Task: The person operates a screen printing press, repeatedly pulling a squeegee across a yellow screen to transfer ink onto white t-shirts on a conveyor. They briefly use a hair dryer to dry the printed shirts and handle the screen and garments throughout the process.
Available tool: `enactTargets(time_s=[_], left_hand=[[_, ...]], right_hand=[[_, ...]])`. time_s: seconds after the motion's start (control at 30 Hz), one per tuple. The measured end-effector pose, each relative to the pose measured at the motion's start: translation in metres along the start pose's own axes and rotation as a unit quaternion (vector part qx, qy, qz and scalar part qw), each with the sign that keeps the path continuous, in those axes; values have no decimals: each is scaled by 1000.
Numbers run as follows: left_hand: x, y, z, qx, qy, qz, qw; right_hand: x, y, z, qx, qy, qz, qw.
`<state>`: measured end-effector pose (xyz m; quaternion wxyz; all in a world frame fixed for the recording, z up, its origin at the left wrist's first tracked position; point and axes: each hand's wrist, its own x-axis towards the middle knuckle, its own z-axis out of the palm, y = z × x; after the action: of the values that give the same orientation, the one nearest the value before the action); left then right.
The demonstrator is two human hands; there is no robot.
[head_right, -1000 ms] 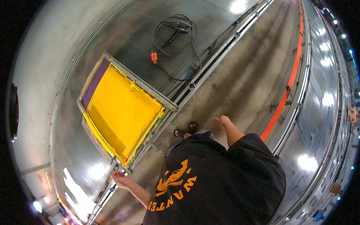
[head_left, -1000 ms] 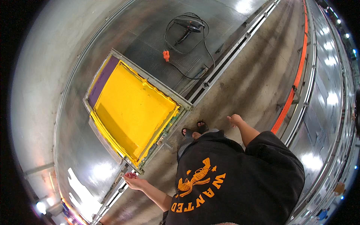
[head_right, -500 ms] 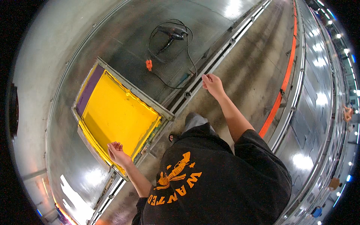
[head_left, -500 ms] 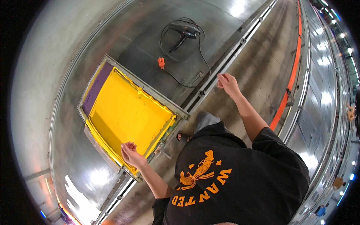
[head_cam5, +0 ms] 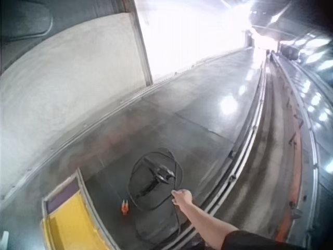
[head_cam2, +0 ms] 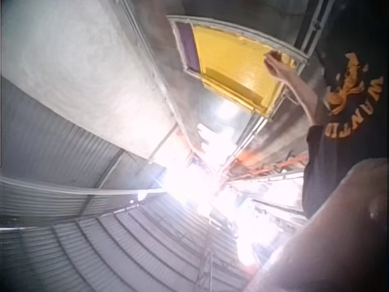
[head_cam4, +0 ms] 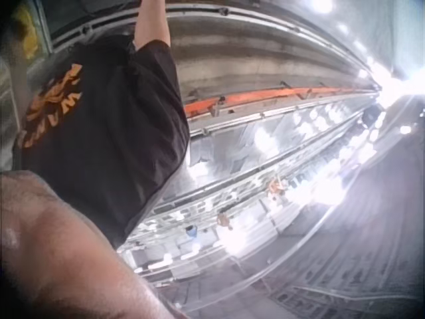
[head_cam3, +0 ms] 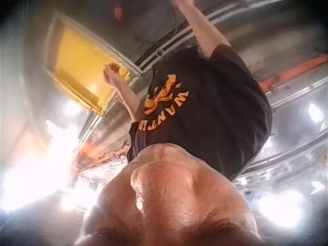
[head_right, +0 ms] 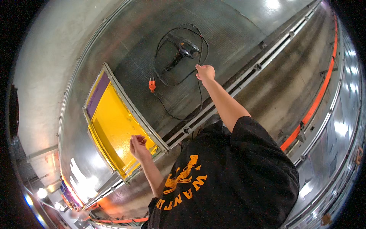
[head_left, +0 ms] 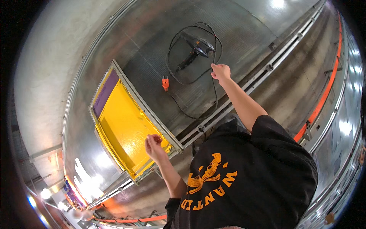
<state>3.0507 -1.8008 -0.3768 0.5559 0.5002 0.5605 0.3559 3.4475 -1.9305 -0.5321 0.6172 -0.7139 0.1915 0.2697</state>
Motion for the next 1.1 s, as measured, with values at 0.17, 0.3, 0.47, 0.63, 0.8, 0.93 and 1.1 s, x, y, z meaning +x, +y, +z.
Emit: enactTargets(time_s=[0.17,0.3,0.47,0.63,0.8,0.93,1.1], left_hand=[[-21,3,42,-4,-76,10,997],[-19,-10,62,-15,-55,-44,997],[-5,-32,102,26,-64,-75,995],[31,-21,173,94,-138,-36,985],[108,-23,217,207,-144,60,966],[165,-39,252,363,-128,155,910],[204,-46,284,497,-154,106,848]], right_hand=[[12,-14,2,-26,38,39,998],[25,-13,-10,-144,28,19,989],[13,-41,-12,-256,7,27,966],[35,-38,-9,-242,10,65,968],[30,-24,-2,-205,70,52,975],[37,-27,-13,-246,20,53,968],[38,-38,-12,-303,-41,62,950]])
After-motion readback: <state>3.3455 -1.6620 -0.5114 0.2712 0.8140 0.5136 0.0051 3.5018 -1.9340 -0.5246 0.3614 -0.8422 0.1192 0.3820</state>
